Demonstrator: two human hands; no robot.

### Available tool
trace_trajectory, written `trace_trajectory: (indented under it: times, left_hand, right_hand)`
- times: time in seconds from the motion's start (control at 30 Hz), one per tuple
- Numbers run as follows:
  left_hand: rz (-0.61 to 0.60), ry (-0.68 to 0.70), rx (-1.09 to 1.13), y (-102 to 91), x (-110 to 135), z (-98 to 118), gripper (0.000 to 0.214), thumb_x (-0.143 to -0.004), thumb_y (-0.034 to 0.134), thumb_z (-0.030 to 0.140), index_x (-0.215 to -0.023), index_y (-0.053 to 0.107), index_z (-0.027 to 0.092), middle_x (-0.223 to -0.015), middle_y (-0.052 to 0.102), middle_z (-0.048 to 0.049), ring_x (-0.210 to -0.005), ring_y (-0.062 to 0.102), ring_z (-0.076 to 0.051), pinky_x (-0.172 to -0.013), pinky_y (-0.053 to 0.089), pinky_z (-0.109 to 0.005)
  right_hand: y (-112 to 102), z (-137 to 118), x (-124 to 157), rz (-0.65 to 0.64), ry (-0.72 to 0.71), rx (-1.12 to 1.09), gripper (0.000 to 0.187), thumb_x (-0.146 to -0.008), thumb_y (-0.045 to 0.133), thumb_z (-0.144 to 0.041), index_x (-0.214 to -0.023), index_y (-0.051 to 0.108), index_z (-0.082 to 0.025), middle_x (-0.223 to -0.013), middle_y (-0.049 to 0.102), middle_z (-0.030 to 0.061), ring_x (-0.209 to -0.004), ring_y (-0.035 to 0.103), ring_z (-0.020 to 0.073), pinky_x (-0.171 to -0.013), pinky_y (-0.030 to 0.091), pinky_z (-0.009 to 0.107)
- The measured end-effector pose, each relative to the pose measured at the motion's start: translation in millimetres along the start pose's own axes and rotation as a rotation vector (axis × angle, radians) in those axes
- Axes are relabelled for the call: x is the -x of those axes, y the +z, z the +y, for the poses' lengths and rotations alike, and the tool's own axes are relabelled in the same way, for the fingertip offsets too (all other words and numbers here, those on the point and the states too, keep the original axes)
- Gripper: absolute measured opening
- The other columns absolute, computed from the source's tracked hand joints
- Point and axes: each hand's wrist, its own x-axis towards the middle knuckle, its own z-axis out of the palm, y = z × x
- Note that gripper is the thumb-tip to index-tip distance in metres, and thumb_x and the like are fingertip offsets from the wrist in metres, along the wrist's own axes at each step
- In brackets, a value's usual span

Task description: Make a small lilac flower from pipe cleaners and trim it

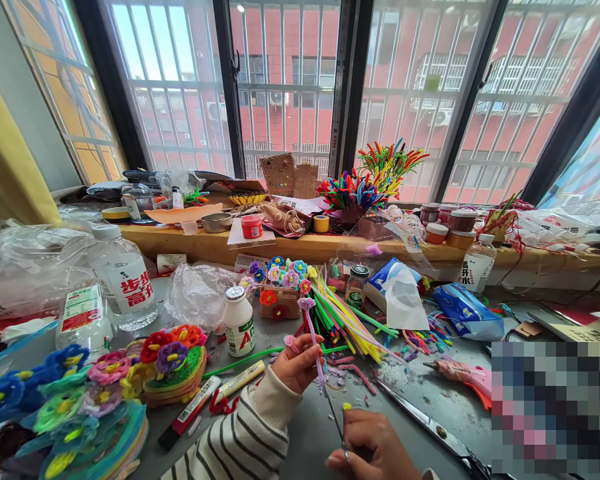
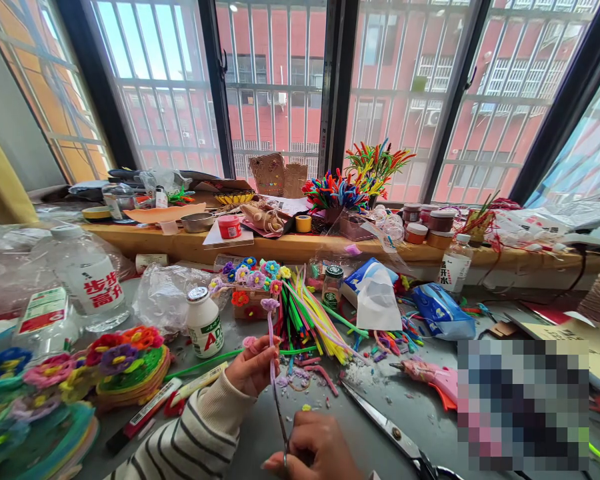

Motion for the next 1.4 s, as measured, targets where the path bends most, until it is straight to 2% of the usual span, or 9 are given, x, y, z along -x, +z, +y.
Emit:
trace_trajectory:
  times: [0.2, 0.33, 0.57, 0.77, 0.93, 1.2, 1.4]
  left_hand:
    - [-0.022, 0.026, 0.035, 0.2, 0.1, 0.9, 0.022, -0.047, 0.073, 0.018, -0.067, 0.063, 0.016, -0.05, 0.059, 0.0045, -0.046, 0.055, -0.004, -0.048, 0.043, -0.013]
    - [-0.034, -0.002, 0.022, -1.4, 0.1, 0.3, 0.023, -0.048, 0.072, 0.018, -0.069, 0.063, 0.016, -0.052, 0.06, 0.0039, -0.047, 0.056, -0.005, -0.048, 0.042, -0.013]
    - [-0.06, -0.055, -0.02, -4.6, -0.6, -0.5, 0.023, -0.05, 0.071, 0.018, -0.071, 0.063, 0.016, -0.054, 0.061, 0.0033, -0.048, 0.056, -0.005, -0.05, 0.043, -0.014]
    - [-0.079, -0.04, -0.039, -10.6, -6.3, -11.3, 0.023, -0.048, 0.072, 0.017, -0.069, 0.063, 0.015, -0.052, 0.059, 0.0029, -0.045, 0.056, -0.006, -0.047, 0.042, -0.014]
    - [-0.062, -0.033, -0.079, -10.8, -7.4, -13.1, 0.024, -0.047, 0.072, 0.019, -0.069, 0.063, 0.015, -0.05, 0.059, 0.0028, -0.044, 0.055, -0.006, -0.045, 0.041, -0.016]
    - [0.031, 0.032, -0.099, 1.2, -1.0, -3.7, 0.023, -0.044, 0.073, 0.019, -0.064, 0.064, 0.016, -0.05, 0.06, 0.0031, -0.048, 0.055, -0.006, -0.05, 0.042, -0.015]
    - [0.035, 0.047, -0.081, -1.7, -3.3, -5.0, 0.025, -0.043, 0.074, 0.02, -0.065, 0.063, 0.016, -0.049, 0.059, 0.0034, -0.046, 0.054, -0.005, -0.046, 0.04, -0.015]
  right_hand:
    - [-1.4, -2.2, 0.7, -0.023, 0.067, -0.048, 0.054, -0.067, 0.031, -0.064, -0.042, 0.022, -0.018, -0.045, 0.027, -0.0035, -0.044, 0.031, 0.0087, -0.041, 0.02, 0.021]
    - [-0.4, -1.4, 1.3, -0.122, 0.051, -0.098, 0.054, -0.064, 0.031, -0.068, -0.043, 0.026, -0.018, -0.049, 0.031, -0.0024, -0.046, 0.032, 0.0091, -0.041, 0.021, 0.021]
    - [0.3, -0.6, 2.0, -0.178, 0.059, -0.101, 0.058, -0.063, 0.019, -0.072, -0.047, 0.031, -0.018, -0.054, 0.032, -0.0017, -0.049, 0.033, 0.0101, -0.044, 0.023, 0.023]
    - [0.6, 0.6, 3.6, -0.2, 0.047, -0.11, 0.056, -0.064, 0.021, -0.07, -0.047, 0.03, -0.018, -0.056, 0.033, -0.0017, -0.049, 0.033, 0.0096, -0.044, 0.024, 0.023]
    - [1.0, 2.1, 1.5, -0.192, 0.044, -0.082, 0.056, -0.064, 0.024, -0.07, -0.045, 0.027, -0.018, -0.053, 0.032, -0.0026, -0.048, 0.032, 0.0097, -0.044, 0.025, 0.022]
    - [1.5, 3.5, 2.0, -0.12, 0.065, -0.051, 0.053, -0.068, 0.029, -0.065, -0.044, 0.024, -0.018, -0.05, 0.031, -0.0029, -0.048, 0.034, 0.0098, -0.044, 0.027, 0.022]
    - [3.1, 5.4, 2.6, -0.095, 0.064, -0.015, 0.054, -0.067, 0.031, -0.066, -0.042, 0.025, -0.017, -0.049, 0.031, -0.003, -0.046, 0.034, 0.0092, -0.041, 0.024, 0.021]
